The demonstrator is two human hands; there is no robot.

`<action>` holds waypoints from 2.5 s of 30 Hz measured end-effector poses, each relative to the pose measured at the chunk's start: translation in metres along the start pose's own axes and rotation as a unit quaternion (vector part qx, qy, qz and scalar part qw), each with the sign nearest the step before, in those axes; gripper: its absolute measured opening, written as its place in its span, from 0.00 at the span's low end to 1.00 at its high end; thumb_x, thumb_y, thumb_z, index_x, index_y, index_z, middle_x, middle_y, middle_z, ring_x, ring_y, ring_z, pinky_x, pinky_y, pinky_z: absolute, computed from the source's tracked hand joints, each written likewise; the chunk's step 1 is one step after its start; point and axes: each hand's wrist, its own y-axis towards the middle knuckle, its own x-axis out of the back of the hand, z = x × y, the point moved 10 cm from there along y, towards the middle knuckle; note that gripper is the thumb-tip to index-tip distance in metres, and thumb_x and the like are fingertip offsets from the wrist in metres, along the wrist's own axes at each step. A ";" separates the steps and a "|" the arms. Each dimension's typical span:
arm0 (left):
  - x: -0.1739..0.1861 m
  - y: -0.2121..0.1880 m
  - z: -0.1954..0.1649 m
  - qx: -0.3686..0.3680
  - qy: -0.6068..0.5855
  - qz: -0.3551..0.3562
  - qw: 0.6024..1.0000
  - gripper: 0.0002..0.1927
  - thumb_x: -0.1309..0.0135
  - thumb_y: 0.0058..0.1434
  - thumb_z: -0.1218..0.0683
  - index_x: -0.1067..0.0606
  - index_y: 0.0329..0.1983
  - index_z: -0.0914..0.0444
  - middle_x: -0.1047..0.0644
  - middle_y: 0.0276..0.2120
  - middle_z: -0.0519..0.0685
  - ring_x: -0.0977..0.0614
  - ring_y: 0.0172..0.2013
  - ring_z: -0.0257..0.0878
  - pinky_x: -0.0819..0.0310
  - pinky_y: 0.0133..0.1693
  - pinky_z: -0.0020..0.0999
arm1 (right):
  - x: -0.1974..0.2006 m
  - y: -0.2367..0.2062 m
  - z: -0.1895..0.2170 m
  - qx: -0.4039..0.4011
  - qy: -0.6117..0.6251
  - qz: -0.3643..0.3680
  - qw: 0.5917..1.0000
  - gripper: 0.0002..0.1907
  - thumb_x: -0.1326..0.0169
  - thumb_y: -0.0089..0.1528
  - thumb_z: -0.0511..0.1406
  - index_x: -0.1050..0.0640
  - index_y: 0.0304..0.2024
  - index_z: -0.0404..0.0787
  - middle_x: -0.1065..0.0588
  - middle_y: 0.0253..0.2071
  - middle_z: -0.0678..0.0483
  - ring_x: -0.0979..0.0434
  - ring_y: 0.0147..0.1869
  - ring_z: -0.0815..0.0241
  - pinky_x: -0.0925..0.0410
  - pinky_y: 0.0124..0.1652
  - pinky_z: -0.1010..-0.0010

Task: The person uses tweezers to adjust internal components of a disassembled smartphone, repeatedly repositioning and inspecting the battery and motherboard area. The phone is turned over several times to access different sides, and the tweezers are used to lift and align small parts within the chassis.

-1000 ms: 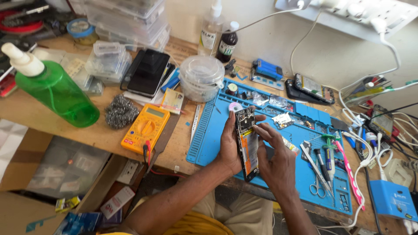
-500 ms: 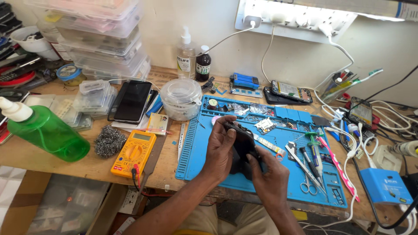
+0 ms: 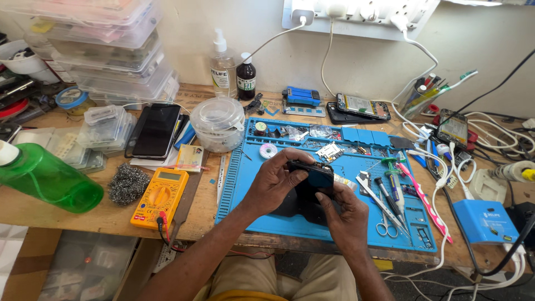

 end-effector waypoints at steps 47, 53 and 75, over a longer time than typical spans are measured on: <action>-0.015 0.019 0.035 0.167 0.051 0.086 0.981 0.13 0.41 0.65 0.61 0.25 0.52 0.66 0.19 0.42 0.42 0.20 0.44 0.27 0.22 0.47 0.25 | 0.003 0.000 -0.046 -0.119 0.055 0.071 0.989 0.12 0.37 0.60 0.29 0.18 0.46 0.35 0.16 0.38 0.55 0.20 0.40 0.73 0.26 0.39 0.76; -0.002 0.007 0.038 0.139 0.047 0.039 0.988 0.08 0.38 0.67 0.62 0.23 0.47 0.67 0.23 0.36 0.41 0.25 0.37 0.25 0.28 0.39 0.22 | 0.009 0.001 -0.019 -0.059 -0.048 0.074 0.994 0.20 0.33 0.55 0.30 0.19 0.50 0.35 0.16 0.41 0.52 0.18 0.43 0.67 0.25 0.42 0.71; -0.030 -0.012 -0.024 0.020 0.253 0.152 0.955 0.18 0.40 0.58 0.68 0.19 0.50 0.60 0.17 0.47 0.51 0.13 0.47 0.45 0.18 0.48 0.37 | 0.115 0.008 -0.032 -0.104 -0.576 0.112 0.803 0.15 0.42 0.61 0.38 0.18 0.50 0.45 0.20 0.47 0.47 0.20 0.49 0.44 0.27 0.45 0.51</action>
